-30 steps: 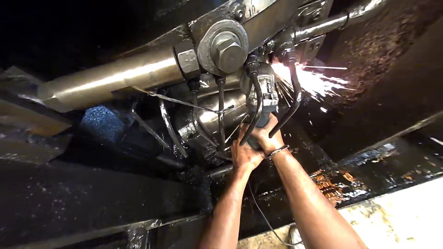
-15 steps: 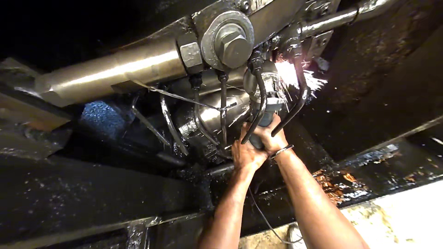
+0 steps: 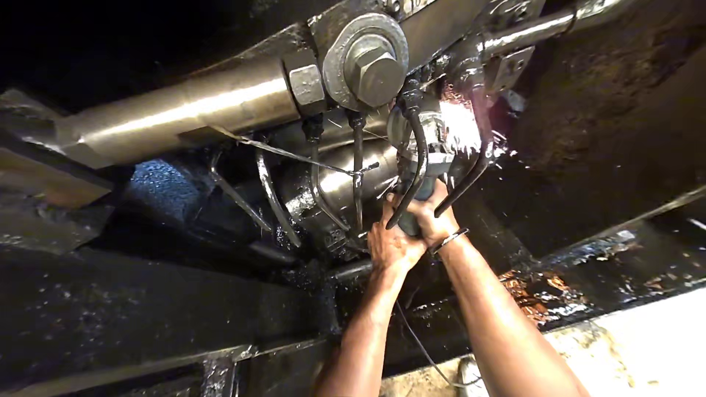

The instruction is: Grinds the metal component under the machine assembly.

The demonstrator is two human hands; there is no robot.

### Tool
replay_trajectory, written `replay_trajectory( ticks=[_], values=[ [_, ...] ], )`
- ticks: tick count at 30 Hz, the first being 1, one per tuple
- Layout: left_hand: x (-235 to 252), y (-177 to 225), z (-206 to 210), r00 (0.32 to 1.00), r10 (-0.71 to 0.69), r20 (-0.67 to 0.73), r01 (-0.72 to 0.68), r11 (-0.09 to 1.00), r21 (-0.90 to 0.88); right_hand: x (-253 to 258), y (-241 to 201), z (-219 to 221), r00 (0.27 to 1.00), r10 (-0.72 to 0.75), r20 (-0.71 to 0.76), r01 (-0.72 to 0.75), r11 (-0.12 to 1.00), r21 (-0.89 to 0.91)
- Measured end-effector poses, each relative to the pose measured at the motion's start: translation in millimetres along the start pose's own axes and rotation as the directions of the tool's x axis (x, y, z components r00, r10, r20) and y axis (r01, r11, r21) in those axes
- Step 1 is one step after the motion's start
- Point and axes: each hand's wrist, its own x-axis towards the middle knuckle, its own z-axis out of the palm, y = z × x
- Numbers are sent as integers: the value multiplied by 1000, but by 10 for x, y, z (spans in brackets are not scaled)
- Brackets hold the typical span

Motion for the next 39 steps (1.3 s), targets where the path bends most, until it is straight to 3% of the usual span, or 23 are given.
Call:
replay_trajectory(
  ticks=[12,26,34,39],
  values=[
    [-105,80,31,1000,-11,-25,14,996,88,-54,47,-74,998,58,38,-65,976,210],
    [-160,120,3,998,-53,-13,55,987,151,-92,26,-74,994,76,73,-97,933,347],
    [-187,71,24,992,-19,-122,37,988,152,-78,6,-25,989,70,131,-115,918,380],
    [-189,135,-21,996,-33,-79,46,983,176,-95,-34,-56,991,70,116,-111,907,406]
  ],
)
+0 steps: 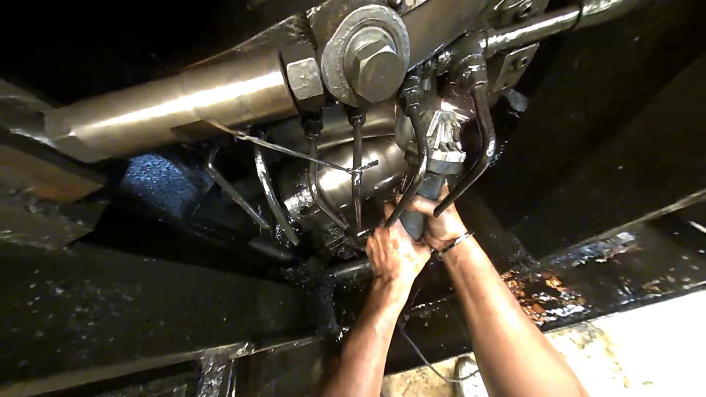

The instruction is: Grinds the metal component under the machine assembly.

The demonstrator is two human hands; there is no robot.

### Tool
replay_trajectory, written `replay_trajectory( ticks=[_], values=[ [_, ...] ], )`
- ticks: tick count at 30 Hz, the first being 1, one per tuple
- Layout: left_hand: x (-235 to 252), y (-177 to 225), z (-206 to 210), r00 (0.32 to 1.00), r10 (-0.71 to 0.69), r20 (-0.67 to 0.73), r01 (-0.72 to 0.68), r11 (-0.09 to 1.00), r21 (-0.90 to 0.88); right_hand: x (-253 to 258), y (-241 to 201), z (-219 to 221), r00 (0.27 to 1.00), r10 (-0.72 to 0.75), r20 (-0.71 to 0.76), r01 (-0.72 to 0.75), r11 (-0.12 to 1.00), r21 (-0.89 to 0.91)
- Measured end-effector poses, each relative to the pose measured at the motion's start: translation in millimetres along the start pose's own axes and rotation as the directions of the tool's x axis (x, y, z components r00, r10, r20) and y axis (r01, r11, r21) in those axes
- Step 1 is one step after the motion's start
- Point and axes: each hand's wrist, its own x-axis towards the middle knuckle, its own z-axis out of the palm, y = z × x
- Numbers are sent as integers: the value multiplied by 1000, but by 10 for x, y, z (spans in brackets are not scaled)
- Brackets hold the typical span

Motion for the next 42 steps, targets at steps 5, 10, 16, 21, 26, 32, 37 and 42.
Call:
replay_trajectory(
  ticks=[5,10,16,21,26,32,37,42],
  values=[
    [-30,11,19,1000,-1,-2,1,1000,2,-12,-14,-14,1000,11,-1,-11,1000,29],
    [-43,-17,54,1000,5,-7,-5,1000,4,-18,40,-38,1000,-2,21,1,999,41],
    [-6,-84,67,999,-8,53,14,993,-115,-9,50,18,1000,-2,-21,1,997,-74],
    [35,-234,195,999,38,-26,-43,974,-221,27,125,67,999,-16,-51,2,962,-272],
    [85,-337,282,999,35,-41,-45,962,-270,71,235,138,990,-64,-130,6,912,-409],
    [107,-321,364,997,55,-49,-68,939,-338,93,179,168,972,-125,-198,-12,819,-574],
    [132,-309,376,998,27,50,-7,932,-363,37,206,148,974,-129,-187,-29,747,-664],
    [181,-391,449,997,48,57,-22,926,-377,33,276,167,973,-125,-193,-47,713,-700]
  ],
)
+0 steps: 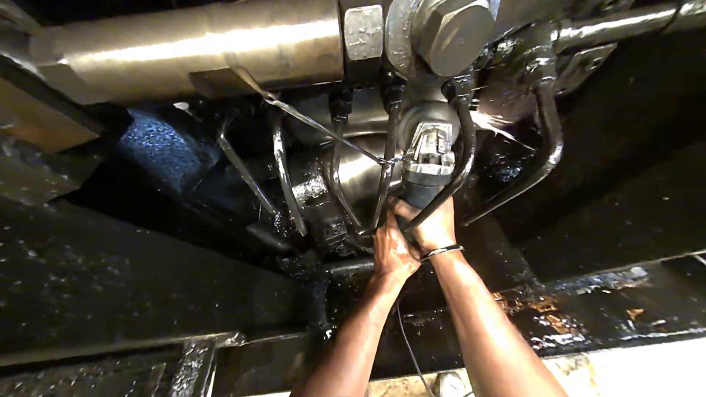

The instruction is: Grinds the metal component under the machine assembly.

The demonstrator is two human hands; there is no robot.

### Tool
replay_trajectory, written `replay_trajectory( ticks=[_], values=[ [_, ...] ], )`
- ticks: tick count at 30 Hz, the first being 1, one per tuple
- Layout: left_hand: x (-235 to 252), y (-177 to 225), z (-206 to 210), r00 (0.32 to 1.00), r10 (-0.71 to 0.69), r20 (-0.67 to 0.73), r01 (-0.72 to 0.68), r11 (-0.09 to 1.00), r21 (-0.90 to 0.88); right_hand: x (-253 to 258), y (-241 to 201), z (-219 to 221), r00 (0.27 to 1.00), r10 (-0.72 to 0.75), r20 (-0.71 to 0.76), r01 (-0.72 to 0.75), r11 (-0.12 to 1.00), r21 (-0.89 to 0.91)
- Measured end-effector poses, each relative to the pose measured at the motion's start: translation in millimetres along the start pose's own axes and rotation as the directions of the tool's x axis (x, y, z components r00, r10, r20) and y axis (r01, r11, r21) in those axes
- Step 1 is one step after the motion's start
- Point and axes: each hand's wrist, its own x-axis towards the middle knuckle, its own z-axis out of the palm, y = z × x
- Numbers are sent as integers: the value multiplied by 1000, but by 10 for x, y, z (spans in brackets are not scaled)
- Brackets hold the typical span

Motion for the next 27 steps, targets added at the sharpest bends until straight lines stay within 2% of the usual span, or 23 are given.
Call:
replay_trajectory(
  ticks=[7,13,19,27],
  values=[
    [17,-64,23,998,-29,56,30,999,-20,-11,-22,42,999,-32,-4,32,999,-44],
    [15,-175,63,1000,3,7,-3,999,-32,8,34,132,1000,24,-4,-24,1000,-18],
    [25,-191,34,999,-32,35,32,999,-15,28,10,164,999,46,18,-45,996,-72],
    [34,-220,-15,998,-48,34,48,999,-1,68,59,253,1000,7,17,-5,995,-103]
  ],
)
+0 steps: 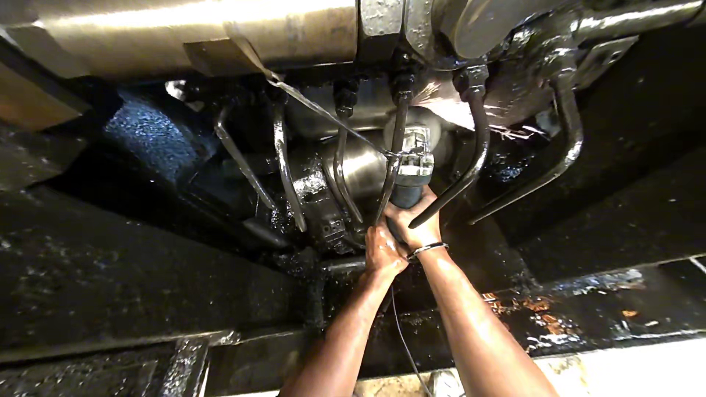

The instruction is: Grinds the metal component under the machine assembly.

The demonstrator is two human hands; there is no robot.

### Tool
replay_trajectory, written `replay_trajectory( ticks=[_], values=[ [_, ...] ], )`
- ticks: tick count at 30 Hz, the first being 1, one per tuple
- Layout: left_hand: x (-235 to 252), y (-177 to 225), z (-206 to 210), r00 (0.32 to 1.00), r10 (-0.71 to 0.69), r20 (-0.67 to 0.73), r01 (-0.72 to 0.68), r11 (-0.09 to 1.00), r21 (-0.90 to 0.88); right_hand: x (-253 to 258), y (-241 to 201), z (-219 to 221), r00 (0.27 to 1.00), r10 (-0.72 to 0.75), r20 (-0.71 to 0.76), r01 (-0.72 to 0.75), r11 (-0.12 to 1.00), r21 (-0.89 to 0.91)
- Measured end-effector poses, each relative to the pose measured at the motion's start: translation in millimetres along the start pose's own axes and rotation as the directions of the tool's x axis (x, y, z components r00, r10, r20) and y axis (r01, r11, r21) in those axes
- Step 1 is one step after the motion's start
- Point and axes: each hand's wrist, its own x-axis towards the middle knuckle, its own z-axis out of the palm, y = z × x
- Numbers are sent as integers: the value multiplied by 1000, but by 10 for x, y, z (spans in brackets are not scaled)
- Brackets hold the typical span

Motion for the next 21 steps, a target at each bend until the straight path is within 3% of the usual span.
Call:
replay_trajectory(
  ticks=[12,21],
  values=[
    [25,-50,-75,999,-35,38,35,999,16,25,-46,88,999,41,17,-39,993,-109],
    [66,-98,-135,999,11,-31,-11,1000,-28,32,-141,159,997,71,34,-66,989,-132]
  ],
)
